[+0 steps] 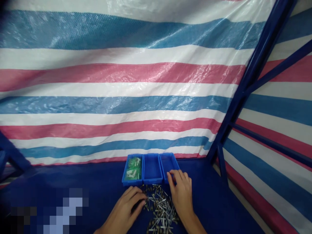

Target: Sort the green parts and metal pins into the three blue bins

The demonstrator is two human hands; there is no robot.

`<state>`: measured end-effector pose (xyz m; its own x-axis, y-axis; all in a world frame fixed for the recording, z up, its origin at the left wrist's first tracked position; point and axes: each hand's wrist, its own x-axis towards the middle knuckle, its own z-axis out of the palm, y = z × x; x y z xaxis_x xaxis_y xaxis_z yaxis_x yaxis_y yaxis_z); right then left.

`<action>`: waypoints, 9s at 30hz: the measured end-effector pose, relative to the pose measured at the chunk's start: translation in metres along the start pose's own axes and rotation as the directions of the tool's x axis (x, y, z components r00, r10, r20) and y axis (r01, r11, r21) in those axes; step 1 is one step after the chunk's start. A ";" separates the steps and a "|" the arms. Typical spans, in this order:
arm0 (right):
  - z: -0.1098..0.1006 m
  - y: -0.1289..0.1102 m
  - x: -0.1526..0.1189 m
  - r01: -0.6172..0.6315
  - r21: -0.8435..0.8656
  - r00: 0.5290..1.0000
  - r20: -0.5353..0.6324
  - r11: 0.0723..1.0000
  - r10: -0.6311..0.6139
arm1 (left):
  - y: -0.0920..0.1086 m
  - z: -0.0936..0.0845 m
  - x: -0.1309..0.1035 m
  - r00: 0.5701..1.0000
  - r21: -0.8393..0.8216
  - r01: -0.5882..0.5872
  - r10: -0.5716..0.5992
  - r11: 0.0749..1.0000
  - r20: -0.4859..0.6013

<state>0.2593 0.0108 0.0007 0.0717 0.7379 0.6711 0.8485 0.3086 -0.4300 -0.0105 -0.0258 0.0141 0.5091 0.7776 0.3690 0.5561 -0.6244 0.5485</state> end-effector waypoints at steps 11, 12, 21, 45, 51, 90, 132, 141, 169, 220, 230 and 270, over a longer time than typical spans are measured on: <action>-0.008 -0.038 -0.009 0.192 0.240 0.802 0.520 0.952 -0.293 | -0.012 0.006 -0.003 0.992 0.064 -0.016 0.008 0.998 0.126; -0.008 -0.039 -0.008 0.182 0.235 0.791 0.542 0.955 -0.284 | -0.012 0.007 -0.003 0.992 0.063 -0.018 0.010 0.998 0.123; -0.005 -0.035 -0.010 0.107 0.233 0.770 0.596 0.967 -0.229 | -0.005 0.005 0.000 0.993 0.060 0.016 -0.023 0.998 0.114; -0.004 -0.031 -0.011 0.158 0.270 0.763 0.577 0.950 -0.290 | -0.003 0.002 0.000 0.999 0.049 -0.004 0.002 0.999 0.051; -0.006 -0.035 -0.010 0.185 0.284 0.780 0.540 0.941 -0.316 | 0.001 -0.001 0.001 0.999 0.037 0.011 -0.013 0.999 0.050; 0.003 -0.027 -0.015 -0.095 0.372 0.930 0.363 0.923 -0.050 | 0.001 0.001 0.001 0.999 0.024 0.024 -0.025 0.999 0.038; -0.002 -0.031 -0.013 -0.011 0.410 0.959 0.263 0.912 -0.106 | 0.002 -0.001 0.000 0.997 0.017 0.042 -0.043 0.999 0.061; -0.002 -0.030 -0.011 0.071 0.422 0.961 0.214 0.904 -0.175 | 0.004 -0.002 0.001 0.998 0.015 0.036 -0.037 0.999 0.058; -0.003 -0.031 -0.007 0.100 0.418 0.974 0.142 0.903 -0.174 | 0.004 -0.002 0.000 0.999 0.003 0.029 -0.029 1.000 0.045; -0.004 -0.026 -0.002 0.066 0.383 0.997 0.012 0.921 -0.077 | -0.007 0.002 0.001 0.998 -0.008 0.006 -0.005 1.000 0.058; -0.003 -0.027 -0.001 -0.017 0.374 0.997 0.081 0.927 -0.014 | -0.003 0.001 0.003 0.998 -0.003 0.006 -0.005 1.000 0.056; -0.004 -0.007 -0.001 -0.111 0.061 0.994 -0.001 0.992 0.112 | 0.000 -0.001 0.000 0.998 0.015 0.028 -0.029 0.999 0.061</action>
<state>0.2561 0.0055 0.0056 0.1667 0.7670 0.6197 0.8013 0.2608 -0.5383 -0.0109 -0.0256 0.0148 0.5319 0.7896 0.3061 0.5802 -0.6031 0.5474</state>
